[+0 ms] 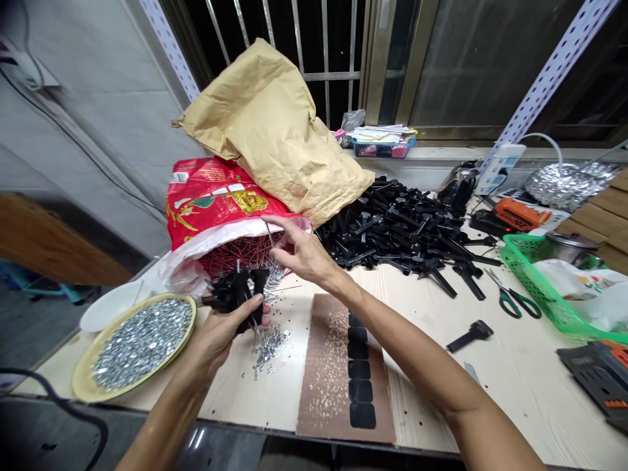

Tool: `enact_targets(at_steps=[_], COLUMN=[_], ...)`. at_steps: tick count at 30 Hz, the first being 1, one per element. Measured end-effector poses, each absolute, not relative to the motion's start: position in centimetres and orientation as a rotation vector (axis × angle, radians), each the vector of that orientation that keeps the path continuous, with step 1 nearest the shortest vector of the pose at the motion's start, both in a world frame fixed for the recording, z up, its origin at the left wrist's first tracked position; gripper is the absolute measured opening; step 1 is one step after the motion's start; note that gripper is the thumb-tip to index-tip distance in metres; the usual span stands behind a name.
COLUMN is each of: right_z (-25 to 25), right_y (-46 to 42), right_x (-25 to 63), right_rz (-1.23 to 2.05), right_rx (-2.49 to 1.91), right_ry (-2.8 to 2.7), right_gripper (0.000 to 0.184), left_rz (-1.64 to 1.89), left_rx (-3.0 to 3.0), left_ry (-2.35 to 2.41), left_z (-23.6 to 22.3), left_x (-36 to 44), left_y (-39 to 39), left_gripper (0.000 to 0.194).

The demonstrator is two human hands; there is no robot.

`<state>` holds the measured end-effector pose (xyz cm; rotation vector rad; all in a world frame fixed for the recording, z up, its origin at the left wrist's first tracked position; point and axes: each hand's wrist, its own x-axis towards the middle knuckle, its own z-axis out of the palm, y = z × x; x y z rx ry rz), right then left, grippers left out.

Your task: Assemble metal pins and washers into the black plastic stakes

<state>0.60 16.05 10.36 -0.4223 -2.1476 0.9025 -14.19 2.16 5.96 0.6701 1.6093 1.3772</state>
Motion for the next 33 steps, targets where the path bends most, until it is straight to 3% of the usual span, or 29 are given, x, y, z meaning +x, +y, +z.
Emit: enact_targets(at_steps=[4, 10, 17, 22, 25, 29, 33], right_z=[12.1, 11.3, 10.7, 10.7, 9.1, 7.5, 7.7], right_y=[13.0, 10.2, 9.8, 9.5, 9.0, 8.4, 8.8], right_x=[-0.2, -1.0, -0.5, 0.7, 1.4, 1.4, 0.6], right_rz=[1.208, 1.250, 1.084, 1.028, 1.363, 1.929, 2.106], right_rx=[-0.187, -0.244, -0.291, -0.392, -0.534, -0.403, -0.412], right_ry=[-1.844, -1.733, -1.933, -1.731, -1.610, -1.556, -1.292], right_gripper=[0.050, 0.026, 0.026, 0.033, 0.037, 0.050, 0.052], left_rz=[1.296, 1.315, 1.333, 1.346, 1.407, 1.403, 1.441], left_rx=[0.741, 0.833, 0.907, 0.907, 0.974, 1.090, 1.128], left_ry=[1.561, 1.480, 1.441, 1.434, 1.379, 1.393, 1.639], left_z=[6.1, 6.6, 7.8, 7.9, 8.4, 9.1, 9.3], left_x=[-12.8, -11.9, -11.4, -11.7, -11.6, -10.3, -9.2], left_y=[2.1, 2.0, 2.0, 1.6, 1.3, 1.7, 2.9], left_gripper=[0.046, 0.046, 0.049, 0.042, 0.039, 0.036, 0.045])
